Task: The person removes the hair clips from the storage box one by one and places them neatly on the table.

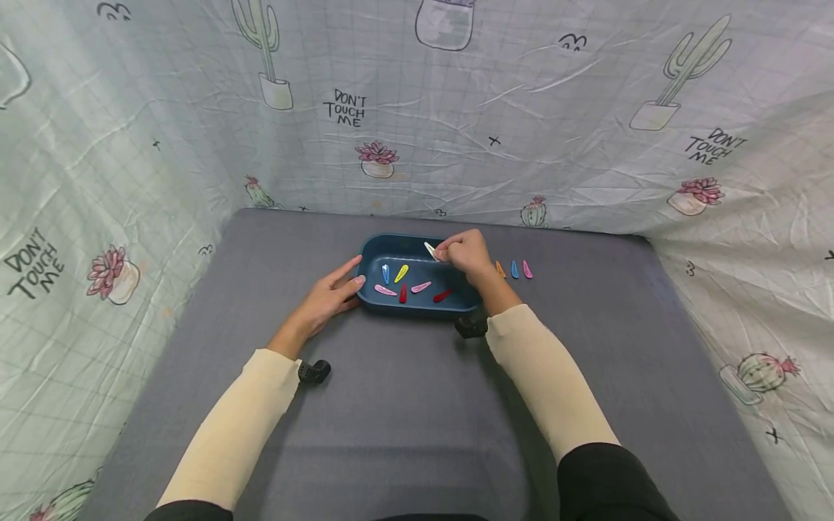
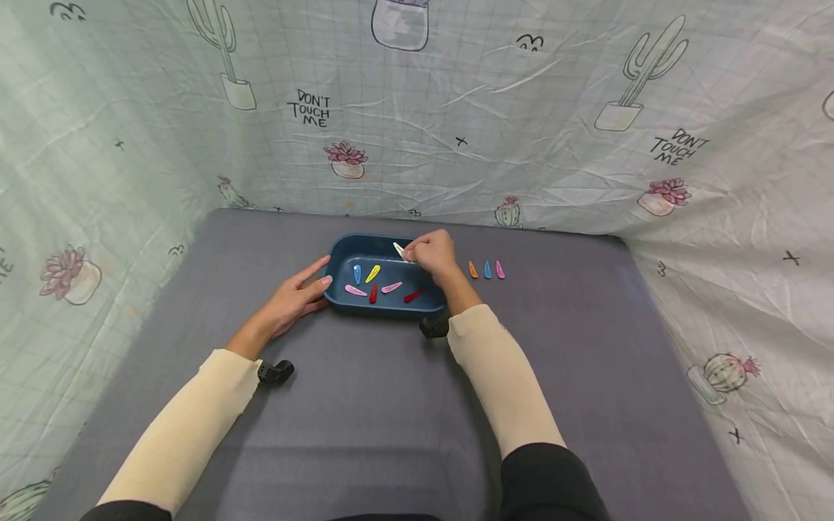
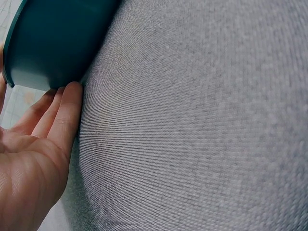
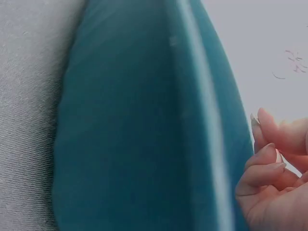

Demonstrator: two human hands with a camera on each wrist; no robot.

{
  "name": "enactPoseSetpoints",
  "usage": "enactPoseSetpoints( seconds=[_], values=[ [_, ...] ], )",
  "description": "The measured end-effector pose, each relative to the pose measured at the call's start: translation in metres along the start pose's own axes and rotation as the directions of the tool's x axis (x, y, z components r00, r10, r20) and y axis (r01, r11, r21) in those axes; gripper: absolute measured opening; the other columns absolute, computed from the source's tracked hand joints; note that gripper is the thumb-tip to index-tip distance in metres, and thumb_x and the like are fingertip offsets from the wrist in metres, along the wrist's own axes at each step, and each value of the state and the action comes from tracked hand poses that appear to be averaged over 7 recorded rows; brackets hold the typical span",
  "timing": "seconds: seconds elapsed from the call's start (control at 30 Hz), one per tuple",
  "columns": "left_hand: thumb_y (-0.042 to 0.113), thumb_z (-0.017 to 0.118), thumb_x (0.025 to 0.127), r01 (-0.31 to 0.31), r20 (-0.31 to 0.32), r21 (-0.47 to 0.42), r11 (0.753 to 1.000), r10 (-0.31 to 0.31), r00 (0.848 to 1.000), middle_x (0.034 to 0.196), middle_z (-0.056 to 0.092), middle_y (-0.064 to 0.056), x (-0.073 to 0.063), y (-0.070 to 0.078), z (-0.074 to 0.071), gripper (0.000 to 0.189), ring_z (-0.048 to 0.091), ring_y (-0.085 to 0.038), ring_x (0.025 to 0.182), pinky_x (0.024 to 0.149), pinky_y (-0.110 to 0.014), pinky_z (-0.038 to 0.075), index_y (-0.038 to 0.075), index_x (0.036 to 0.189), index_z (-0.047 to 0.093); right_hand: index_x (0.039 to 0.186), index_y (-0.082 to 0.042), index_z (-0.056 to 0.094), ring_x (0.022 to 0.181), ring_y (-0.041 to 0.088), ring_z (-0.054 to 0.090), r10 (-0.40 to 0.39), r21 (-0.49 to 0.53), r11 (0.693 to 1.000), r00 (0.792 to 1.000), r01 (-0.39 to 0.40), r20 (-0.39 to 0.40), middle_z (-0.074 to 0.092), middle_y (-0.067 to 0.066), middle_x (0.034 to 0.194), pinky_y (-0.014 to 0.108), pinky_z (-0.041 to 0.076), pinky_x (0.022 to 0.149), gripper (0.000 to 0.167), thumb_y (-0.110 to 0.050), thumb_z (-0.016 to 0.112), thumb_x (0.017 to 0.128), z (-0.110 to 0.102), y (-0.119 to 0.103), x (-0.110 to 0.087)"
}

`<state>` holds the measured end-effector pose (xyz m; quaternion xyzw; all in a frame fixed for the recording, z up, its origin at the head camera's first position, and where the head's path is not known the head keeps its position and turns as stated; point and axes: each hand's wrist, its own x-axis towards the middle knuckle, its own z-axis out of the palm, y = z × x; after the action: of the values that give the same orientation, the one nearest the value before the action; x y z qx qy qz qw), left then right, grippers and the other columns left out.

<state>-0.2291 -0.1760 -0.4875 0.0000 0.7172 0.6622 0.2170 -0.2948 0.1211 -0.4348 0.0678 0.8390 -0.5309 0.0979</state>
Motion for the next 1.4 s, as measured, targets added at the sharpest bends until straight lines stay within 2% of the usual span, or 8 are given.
enactPoseSetpoints(
  seconds=[0.17,0.3,0.5,0.67,0.87,1.07,1.2,1.4],
  values=[
    [0.029,0.057,0.109,-0.002,0.003,-0.014,1.0,0.002,1.0,0.173,0.024,-0.014,0.001,0.0,0.0,0.063,0.037,-0.033,0.156,0.121,-0.055,0.04,0.034,0.166,0.029,0.104,0.007,0.079,0.087,0.02,0.063,0.015,0.023,1.0,1.0,-0.014,-0.023,0.074,0.019,0.109,0.03,0.054,0.078,0.017,-0.005,0.07,0.095,-0.007,-0.003,-0.002],
    [0.028,0.056,0.109,-0.005,0.002,-0.01,1.0,0.005,1.0,0.174,0.023,-0.014,0.001,0.0,0.0,0.063,0.036,-0.034,0.157,0.121,-0.055,0.04,0.033,0.166,0.028,0.104,0.007,0.078,0.084,0.02,0.06,0.016,0.023,1.0,0.999,-0.016,-0.038,0.073,0.018,0.106,0.033,0.054,0.077,0.018,-0.006,0.069,0.095,-0.01,-0.004,-0.002],
    [0.029,0.057,0.109,-0.005,-0.002,0.002,1.0,0.005,1.0,0.174,0.023,-0.014,0.0,0.0,0.0,0.064,0.037,-0.034,0.156,0.121,-0.055,0.04,0.033,0.166,0.028,0.102,0.008,0.078,0.076,0.021,0.056,0.014,0.053,0.999,0.998,-0.011,-0.062,0.068,0.006,0.086,0.043,0.054,0.081,0.018,-0.007,0.073,0.094,-0.017,-0.004,-0.004],
    [0.028,0.058,0.109,-0.003,-0.005,-0.01,1.0,0.003,1.0,0.173,0.024,-0.015,-0.001,0.001,0.0,0.064,0.037,-0.034,0.156,0.121,-0.056,0.04,0.033,0.166,0.028,0.1,0.008,0.078,0.077,0.023,0.058,0.027,0.11,0.994,0.997,-0.019,-0.071,0.066,-0.004,0.071,0.042,0.054,0.083,0.015,-0.005,0.073,0.094,-0.024,-0.003,-0.005],
    [0.029,0.058,0.109,0.002,-0.005,-0.008,1.0,-0.002,1.0,0.173,0.024,-0.014,0.001,0.0,0.0,0.064,0.037,-0.034,0.156,0.121,-0.055,0.04,0.034,0.166,0.029,0.096,0.006,0.078,0.067,0.016,0.055,0.049,0.137,0.99,0.995,-0.036,-0.089,0.064,-0.01,0.062,0.029,0.05,0.069,0.011,-0.003,0.073,0.093,-0.035,0.003,-0.007],
    [0.03,0.058,0.109,0.004,-0.007,0.0,1.0,-0.004,1.0,0.174,0.024,-0.014,-0.001,0.0,0.001,0.064,0.036,-0.034,0.156,0.122,-0.056,0.039,0.034,0.166,0.028,0.092,0.004,0.078,0.062,0.013,0.053,0.056,0.158,0.987,0.994,-0.04,-0.097,0.062,-0.011,0.058,0.028,0.048,0.065,0.008,-0.002,0.073,0.093,-0.046,0.007,-0.009],
    [0.031,0.058,0.108,0.0,-0.008,-0.005,1.0,0.0,1.0,0.174,0.023,-0.014,-0.001,0.0,0.001,0.065,0.036,-0.034,0.156,0.121,-0.056,0.039,0.032,0.166,0.028,0.087,0.001,0.078,0.06,0.012,0.05,0.068,0.158,0.986,0.992,-0.051,-0.106,0.06,-0.01,0.057,0.024,0.042,0.056,0.007,-0.001,0.073,0.092,-0.054,0.009,-0.011],
    [0.03,0.058,0.108,0.002,-0.01,-0.009,1.0,-0.002,1.0,0.174,0.022,-0.013,-0.001,0.001,0.001,0.065,0.036,-0.033,0.156,0.122,-0.055,0.039,0.033,0.166,0.028,0.078,-0.006,0.077,0.055,0.011,0.047,0.095,0.167,0.983,0.989,-0.075,-0.116,0.057,-0.008,0.056,0.027,0.037,0.053,0.015,-0.001,0.074,0.091,-0.065,0.014,-0.012]
  ],
)
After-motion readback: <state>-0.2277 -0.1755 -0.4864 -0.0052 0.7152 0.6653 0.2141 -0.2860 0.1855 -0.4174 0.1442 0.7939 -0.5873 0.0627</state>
